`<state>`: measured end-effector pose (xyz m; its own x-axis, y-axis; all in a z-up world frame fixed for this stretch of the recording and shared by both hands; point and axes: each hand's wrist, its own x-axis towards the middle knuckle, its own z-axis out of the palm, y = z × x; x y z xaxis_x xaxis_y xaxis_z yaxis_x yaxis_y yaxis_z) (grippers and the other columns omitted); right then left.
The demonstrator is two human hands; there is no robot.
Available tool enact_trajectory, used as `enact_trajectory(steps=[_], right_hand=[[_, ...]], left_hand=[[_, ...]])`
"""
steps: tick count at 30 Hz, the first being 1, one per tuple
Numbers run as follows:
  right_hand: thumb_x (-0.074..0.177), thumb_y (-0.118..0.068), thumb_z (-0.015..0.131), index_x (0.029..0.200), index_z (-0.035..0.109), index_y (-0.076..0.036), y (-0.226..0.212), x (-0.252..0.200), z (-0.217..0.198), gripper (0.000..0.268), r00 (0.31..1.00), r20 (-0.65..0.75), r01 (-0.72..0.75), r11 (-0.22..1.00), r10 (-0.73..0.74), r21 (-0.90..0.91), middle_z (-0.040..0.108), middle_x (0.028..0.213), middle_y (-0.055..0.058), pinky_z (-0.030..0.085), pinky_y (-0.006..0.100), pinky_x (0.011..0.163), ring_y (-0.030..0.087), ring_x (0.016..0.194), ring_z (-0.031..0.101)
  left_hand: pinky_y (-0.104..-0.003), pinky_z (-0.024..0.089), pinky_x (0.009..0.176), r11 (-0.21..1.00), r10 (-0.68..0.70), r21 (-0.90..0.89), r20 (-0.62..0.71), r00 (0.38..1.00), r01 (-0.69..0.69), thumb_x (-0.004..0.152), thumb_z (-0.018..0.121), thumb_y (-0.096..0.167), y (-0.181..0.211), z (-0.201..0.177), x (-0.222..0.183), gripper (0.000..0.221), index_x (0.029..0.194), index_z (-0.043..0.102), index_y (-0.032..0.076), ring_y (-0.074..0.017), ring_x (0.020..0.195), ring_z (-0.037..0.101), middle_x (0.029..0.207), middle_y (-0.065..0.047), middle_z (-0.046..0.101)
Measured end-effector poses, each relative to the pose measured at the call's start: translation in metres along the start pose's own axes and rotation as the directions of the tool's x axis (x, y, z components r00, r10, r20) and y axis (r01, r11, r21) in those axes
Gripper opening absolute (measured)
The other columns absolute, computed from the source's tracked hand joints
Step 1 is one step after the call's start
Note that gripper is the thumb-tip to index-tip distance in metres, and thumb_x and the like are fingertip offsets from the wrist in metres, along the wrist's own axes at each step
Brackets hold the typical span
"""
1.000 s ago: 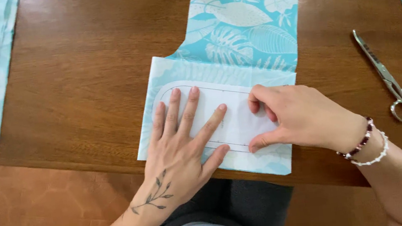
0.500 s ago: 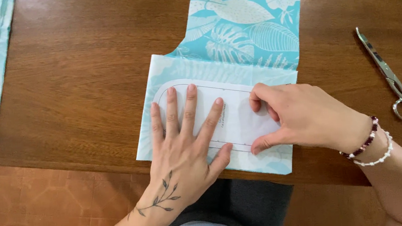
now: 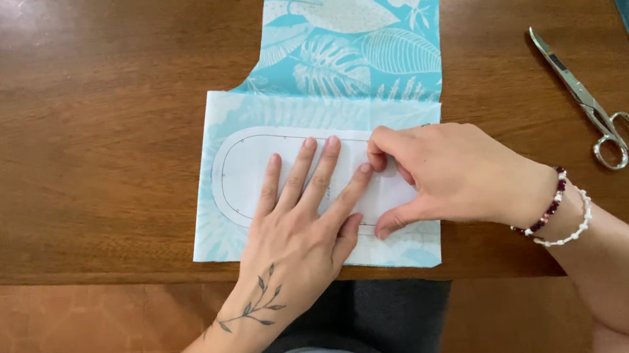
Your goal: Measuring, marking, and cutting fabric pieces using a ruler, pencil, and scissors
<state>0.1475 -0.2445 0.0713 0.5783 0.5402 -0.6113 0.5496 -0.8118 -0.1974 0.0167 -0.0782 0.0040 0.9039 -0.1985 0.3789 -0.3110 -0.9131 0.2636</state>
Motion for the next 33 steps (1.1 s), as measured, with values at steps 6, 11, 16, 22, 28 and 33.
enact_trajectory(steps=[6, 11, 16, 22, 28, 33], right_hand=[[0.063, -0.073, 0.085, 0.103, 0.05, -0.028, 0.0028, 0.0022, 0.002, 0.07, 1.0, -0.004, 0.007, 0.999, -0.008, -0.033, 0.066, 0.081, -0.008, 0.048, 0.039, 0.068, 0.02, 0.075, 0.065], [0.065, -0.07, 0.086, 0.101, 0.049, -0.026, 0.0042, 0.001, 0.0011, 0.067, 1.0, 0.0, 0.025, 1.0, -0.025, -0.006, 0.064, 0.077, -0.009, 0.046, 0.036, 0.065, 0.018, 0.07, 0.061], [0.065, -0.069, 0.087, 0.101, 0.05, -0.027, 0.0058, 0.0021, 0.0022, 0.066, 0.999, -0.01, 0.038, 0.999, -0.038, 0.005, 0.065, 0.077, -0.009, 0.047, 0.036, 0.065, 0.018, 0.071, 0.062], [0.064, -0.069, 0.087, 0.099, 0.05, -0.027, 0.0036, 0.0014, -0.0003, 0.065, 1.0, -0.006, 0.03, 1.0, -0.03, 0.006, 0.065, 0.078, -0.01, 0.046, 0.036, 0.064, 0.017, 0.071, 0.062], [0.065, -0.068, 0.087, 0.099, 0.051, -0.027, 0.0071, 0.0039, 0.0022, 0.065, 0.998, -0.026, 0.055, 0.998, -0.055, 0.009, 0.066, 0.078, -0.008, 0.047, 0.038, 0.065, 0.019, 0.071, 0.063], [0.069, -0.064, 0.086, 0.099, 0.052, -0.027, 0.0078, 0.0016, -0.0031, 0.06, 0.998, -0.02, 0.063, 0.998, -0.062, 0.028, 0.065, 0.074, -0.009, 0.046, 0.035, 0.063, 0.016, 0.067, 0.062]], left_hand=[[-0.056, 0.025, 0.121, 0.999, 0.016, 0.026, 0.106, 0.994, -0.019, 0.101, 0.049, 0.041, 0.0006, -0.0062, -0.0008, 0.057, 0.154, 0.041, 0.023, -0.035, 0.15, 0.033, 0.161, -0.014, 0.036], [-0.069, 0.016, 0.117, 0.995, -0.015, 0.1, 0.133, 0.991, 0.002, 0.1, 0.044, 0.049, 0.0024, -0.0038, -0.0015, 0.06, 0.156, 0.038, 0.028, -0.0425, 0.15, 0.026, 0.163, -0.011, 0.032], [-0.068, 0.017, 0.117, 0.996, -0.009, 0.088, 0.121, 0.993, -0.002, 0.099, 0.044, 0.051, 0.0021, -0.0052, -0.0013, 0.061, 0.155, 0.039, 0.028, -0.042, 0.15, 0.027, 0.163, -0.011, 0.033], [-0.068, 0.02, 0.116, 0.994, -0.004, 0.112, 0.108, 0.994, -0.008, 0.098, 0.046, 0.051, 0.0026, -0.0052, -0.0012, 0.063, 0.155, 0.039, 0.027, -0.0417, 0.149, 0.029, 0.162, -0.011, 0.034], [-0.068, 0.021, 0.115, 0.993, 0.0, 0.12, 0.101, 0.995, -0.012, 0.097, 0.047, 0.051, 0.0029, -0.0038, -0.001, 0.063, 0.155, 0.039, 0.027, -0.0417, 0.148, 0.03, 0.161, -0.011, 0.036], [-0.067, 0.019, 0.116, 0.992, 0.0, 0.125, 0.099, 0.995, -0.012, 0.097, 0.045, 0.051, 0.0023, -0.0029, -0.0015, 0.063, 0.156, 0.038, 0.027, -0.0417, 0.149, 0.029, 0.162, -0.011, 0.034]])
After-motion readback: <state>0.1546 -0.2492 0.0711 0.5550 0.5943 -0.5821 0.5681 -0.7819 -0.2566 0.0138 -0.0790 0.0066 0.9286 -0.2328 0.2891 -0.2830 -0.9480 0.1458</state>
